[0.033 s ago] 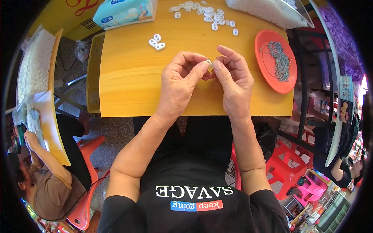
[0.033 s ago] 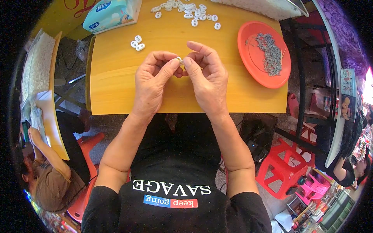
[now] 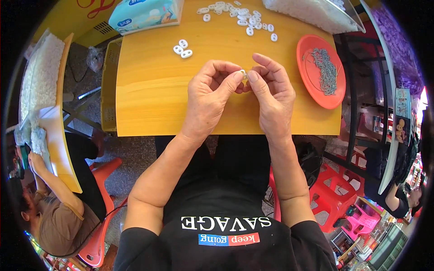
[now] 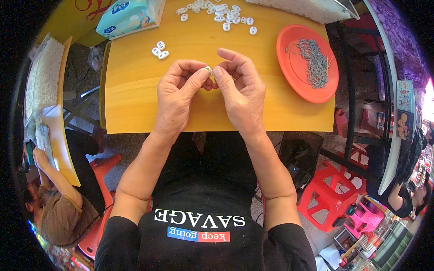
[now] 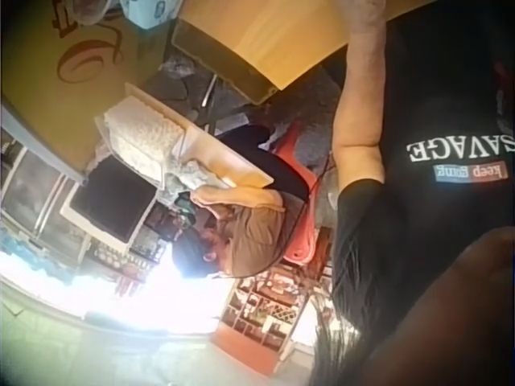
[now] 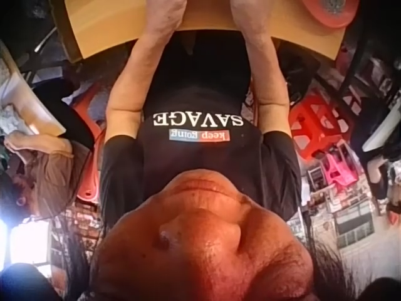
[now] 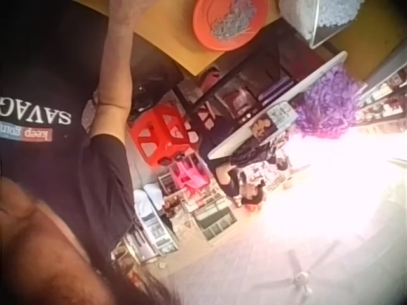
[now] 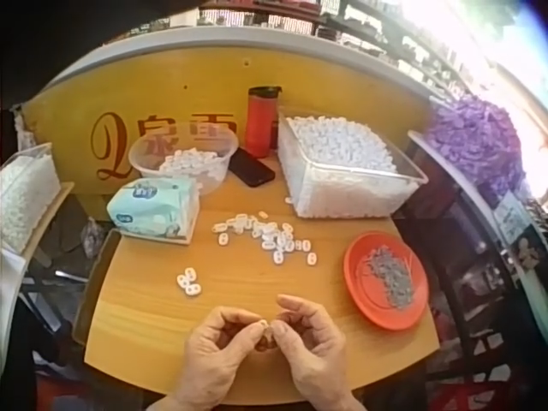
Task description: Assembling small white plastic components by inserting metal pins or links into them by hand.
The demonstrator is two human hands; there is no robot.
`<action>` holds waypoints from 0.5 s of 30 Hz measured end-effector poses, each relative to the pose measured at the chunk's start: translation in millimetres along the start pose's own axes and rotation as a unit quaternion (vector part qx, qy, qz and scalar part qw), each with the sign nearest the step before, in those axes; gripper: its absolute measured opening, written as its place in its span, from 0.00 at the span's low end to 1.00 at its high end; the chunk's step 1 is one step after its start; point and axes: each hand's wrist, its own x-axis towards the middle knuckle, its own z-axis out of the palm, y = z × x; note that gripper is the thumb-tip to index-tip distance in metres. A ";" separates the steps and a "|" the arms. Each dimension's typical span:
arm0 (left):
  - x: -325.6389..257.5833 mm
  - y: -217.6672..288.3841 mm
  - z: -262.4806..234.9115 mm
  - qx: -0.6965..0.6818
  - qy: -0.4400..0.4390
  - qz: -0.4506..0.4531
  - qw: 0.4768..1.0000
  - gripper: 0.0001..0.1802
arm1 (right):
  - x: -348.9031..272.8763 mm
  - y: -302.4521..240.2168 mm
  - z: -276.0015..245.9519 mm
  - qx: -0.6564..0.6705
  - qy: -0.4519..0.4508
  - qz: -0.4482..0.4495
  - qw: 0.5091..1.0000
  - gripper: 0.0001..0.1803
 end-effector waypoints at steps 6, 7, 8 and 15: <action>0.6 0.3 0.0 -0.002 0.002 0.005 1.000 0.06 | -0.8 -0.3 2.1 -0.001 0.028 0.013 1.000 0.18; 0.7 0.2 -0.2 -0.002 0.002 0.005 1.000 0.06 | -0.7 0.2 2.8 0.003 0.029 0.013 0.999 0.18; 0.8 0.3 -0.4 -0.004 0.001 0.003 1.000 0.06 | -0.4 0.3 3.4 0.007 0.029 0.014 0.999 0.18; -0.9 1.2 1.7 -0.016 0.011 0.002 1.000 0.06 | -1.3 -0.8 5.5 -0.020 0.029 -0.005 0.999 0.15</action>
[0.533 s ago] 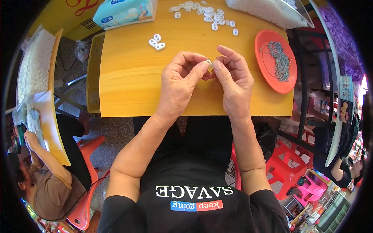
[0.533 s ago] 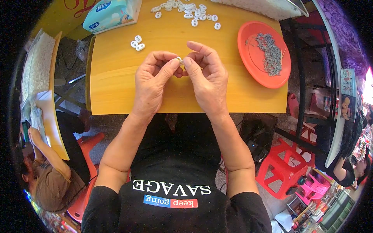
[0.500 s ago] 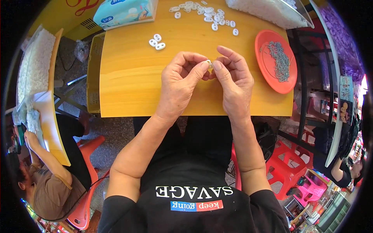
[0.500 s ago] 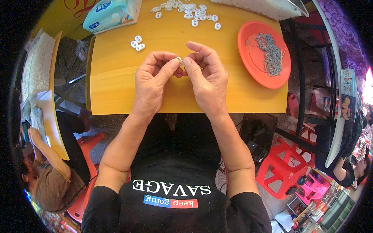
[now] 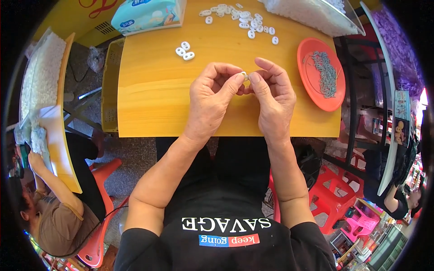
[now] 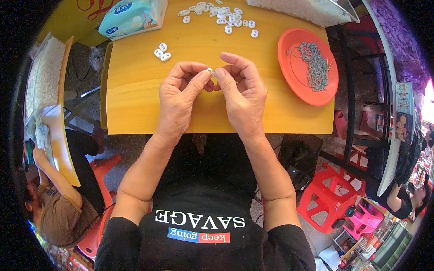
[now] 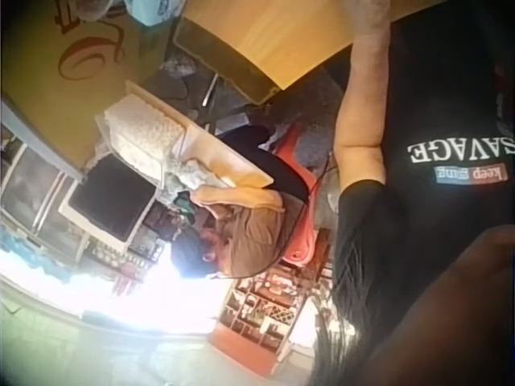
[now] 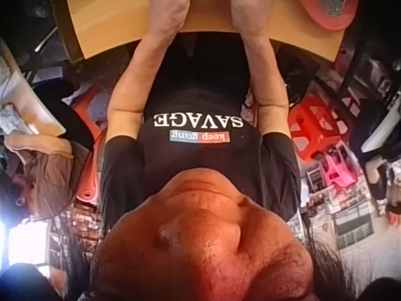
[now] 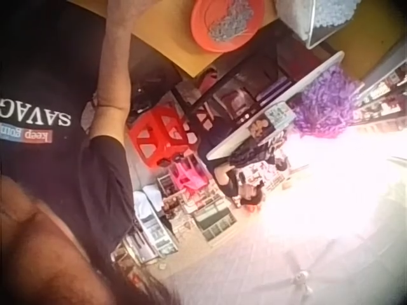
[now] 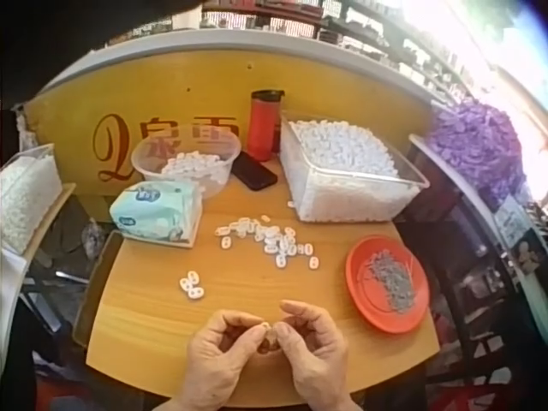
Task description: Assembling small white plastic components by inserting metal pins or links into them by hand.
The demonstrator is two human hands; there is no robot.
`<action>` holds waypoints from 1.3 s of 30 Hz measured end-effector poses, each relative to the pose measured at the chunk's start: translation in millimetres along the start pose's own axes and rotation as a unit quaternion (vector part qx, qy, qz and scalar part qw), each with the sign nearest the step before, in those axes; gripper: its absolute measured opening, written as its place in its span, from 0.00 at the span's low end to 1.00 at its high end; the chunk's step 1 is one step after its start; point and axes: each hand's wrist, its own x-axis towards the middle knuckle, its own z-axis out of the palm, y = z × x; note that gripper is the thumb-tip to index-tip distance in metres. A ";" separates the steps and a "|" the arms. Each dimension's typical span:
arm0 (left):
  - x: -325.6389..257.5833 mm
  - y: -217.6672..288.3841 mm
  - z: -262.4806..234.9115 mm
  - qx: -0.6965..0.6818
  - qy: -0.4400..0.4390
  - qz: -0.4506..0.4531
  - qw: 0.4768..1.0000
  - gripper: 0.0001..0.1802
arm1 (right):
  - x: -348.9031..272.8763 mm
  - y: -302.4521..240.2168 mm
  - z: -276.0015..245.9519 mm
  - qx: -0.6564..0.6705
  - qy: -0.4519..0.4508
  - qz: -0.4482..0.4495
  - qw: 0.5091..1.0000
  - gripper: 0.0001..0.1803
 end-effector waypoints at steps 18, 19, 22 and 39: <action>-0.7 1.3 -1.2 0.022 0.005 0.004 1.000 0.06 | 0.4 4.9 0.1 0.069 0.009 0.057 0.996 0.15; -0.9 0.4 -1.2 0.022 0.006 0.004 1.000 0.06 | 0.4 4.7 -0.2 0.065 0.010 0.050 0.997 0.15; -0.7 -1.6 -1.1 0.011 0.003 0.001 1.000 0.06 | 0.2 4.9 0.3 0.026 0.006 0.018 0.999 0.16; -1.6 -0.2 2.8 0.060 0.021 0.039 0.997 0.05 | 1.6 9.3 -4.6 0.079 0.004 0.044 0.996 0.17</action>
